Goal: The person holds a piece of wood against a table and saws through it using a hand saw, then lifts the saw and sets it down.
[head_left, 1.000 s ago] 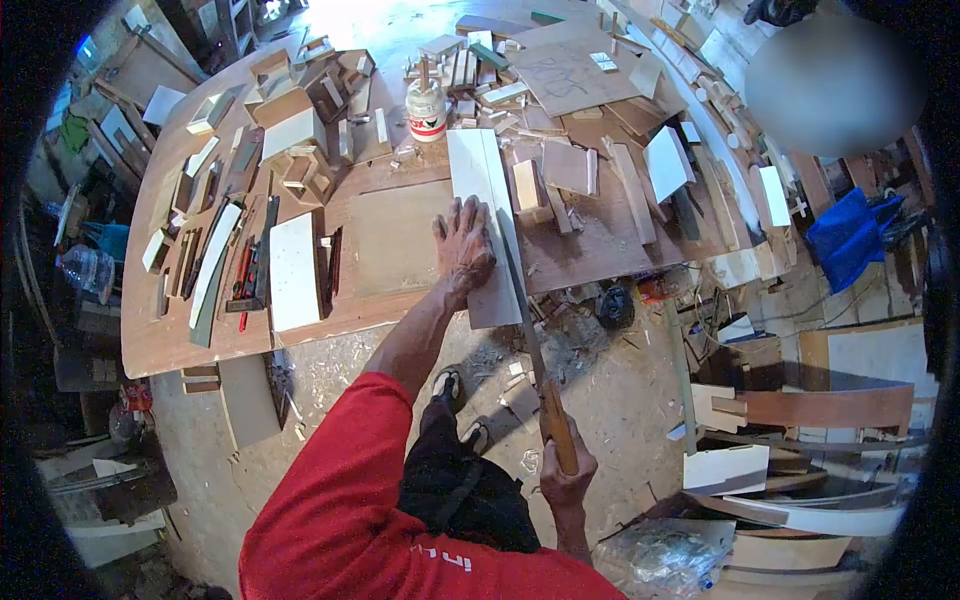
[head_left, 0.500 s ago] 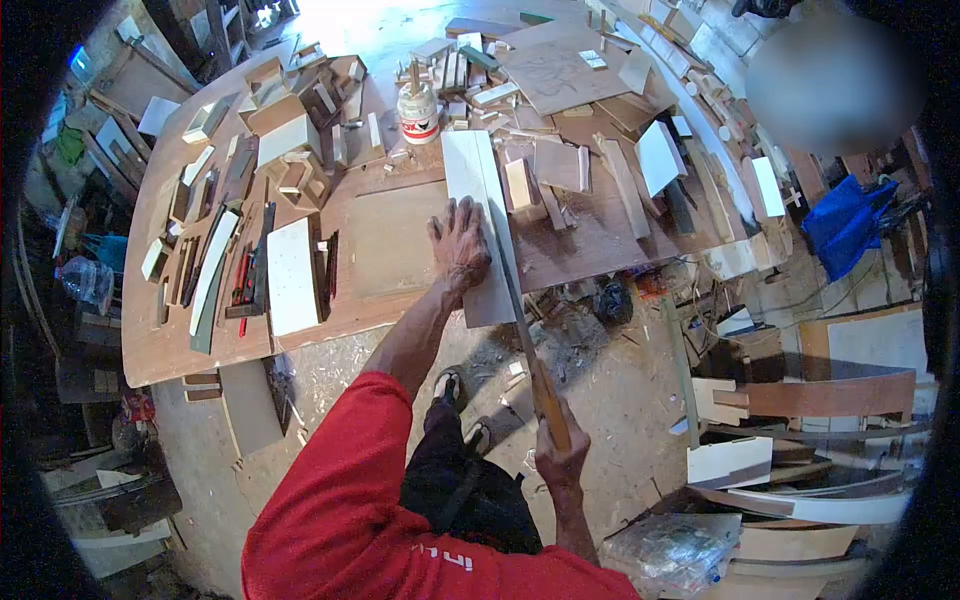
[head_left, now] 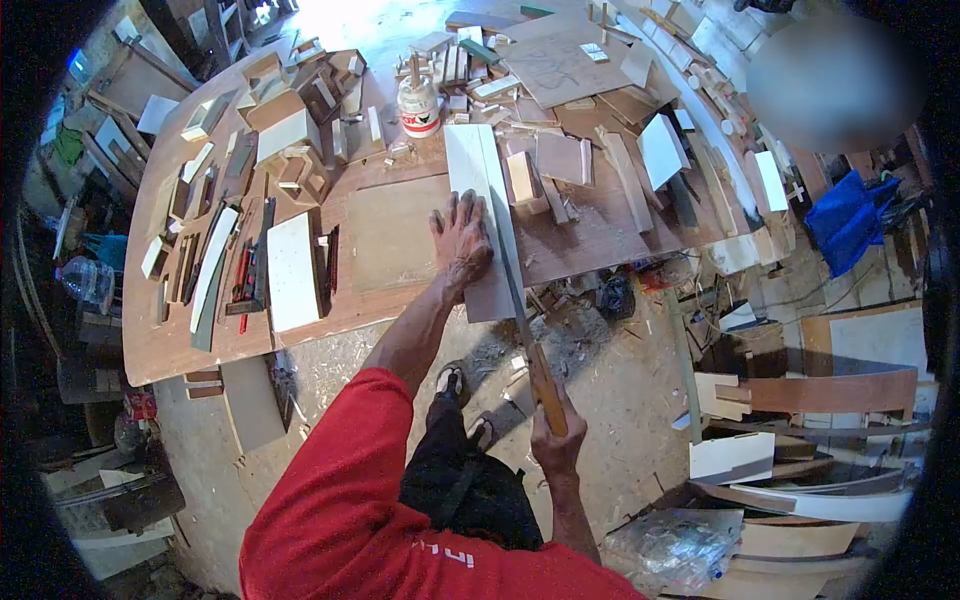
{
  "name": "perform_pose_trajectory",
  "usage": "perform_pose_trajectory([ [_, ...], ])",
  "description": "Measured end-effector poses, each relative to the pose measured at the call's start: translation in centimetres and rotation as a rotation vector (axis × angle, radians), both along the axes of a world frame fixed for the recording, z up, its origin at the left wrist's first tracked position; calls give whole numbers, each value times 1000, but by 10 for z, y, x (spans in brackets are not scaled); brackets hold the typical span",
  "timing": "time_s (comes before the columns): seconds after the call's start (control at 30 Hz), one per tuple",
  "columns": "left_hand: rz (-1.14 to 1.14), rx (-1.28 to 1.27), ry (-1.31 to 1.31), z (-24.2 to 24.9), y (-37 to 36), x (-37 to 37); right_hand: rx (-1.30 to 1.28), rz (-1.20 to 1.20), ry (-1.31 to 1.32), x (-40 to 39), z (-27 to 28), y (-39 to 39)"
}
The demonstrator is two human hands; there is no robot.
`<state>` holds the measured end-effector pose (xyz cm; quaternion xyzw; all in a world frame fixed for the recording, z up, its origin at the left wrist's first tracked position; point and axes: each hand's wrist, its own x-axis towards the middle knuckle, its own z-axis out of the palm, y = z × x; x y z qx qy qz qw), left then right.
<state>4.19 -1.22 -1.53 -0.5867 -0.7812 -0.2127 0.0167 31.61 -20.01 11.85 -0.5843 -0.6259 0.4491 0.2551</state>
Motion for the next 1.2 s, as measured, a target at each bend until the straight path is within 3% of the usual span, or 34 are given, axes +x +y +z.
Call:
perform_pose_trajectory([
  [0.13, 46, -93, 57, 6, -2, 2, 201, -39, -11, 18, -2, -38],
  [0.2, 16, -110, 17, 13, -5, 1, 87, -90, 50, 14, 1, -37],
  [0.27, 28, -105, 26, 11, -2, 2, -56, -41, -72, 1, 2, -13],
  [0.4, 45, -55, 43, 5, 0, 1, -90, -79, 2, 11, -1, -28],
  [0.47, 46, -78, 36, 8, -2, 3, 118, -90, 26, 21, -3, -45],
  [0.67, 7, -54, -18, 15, -2, -1, 25, -58, 21, -3, -12, -6],
  [0.87, 30, -70, 7, 0, 9, -4, 71, -67, 57, 1, -24, 2],
  [0.97, 34, -43, 19, -13, 20, -13, -27, -50, -19, -8, -11, 14],
  [1.13, 29, -67, 30, -8, 29, -28, 279, 1, 114, -18, -23, 22],
  [1.2, 11, 6, -47, -9, 34, -33, 251, -8, 61, -22, -27, 23],
])
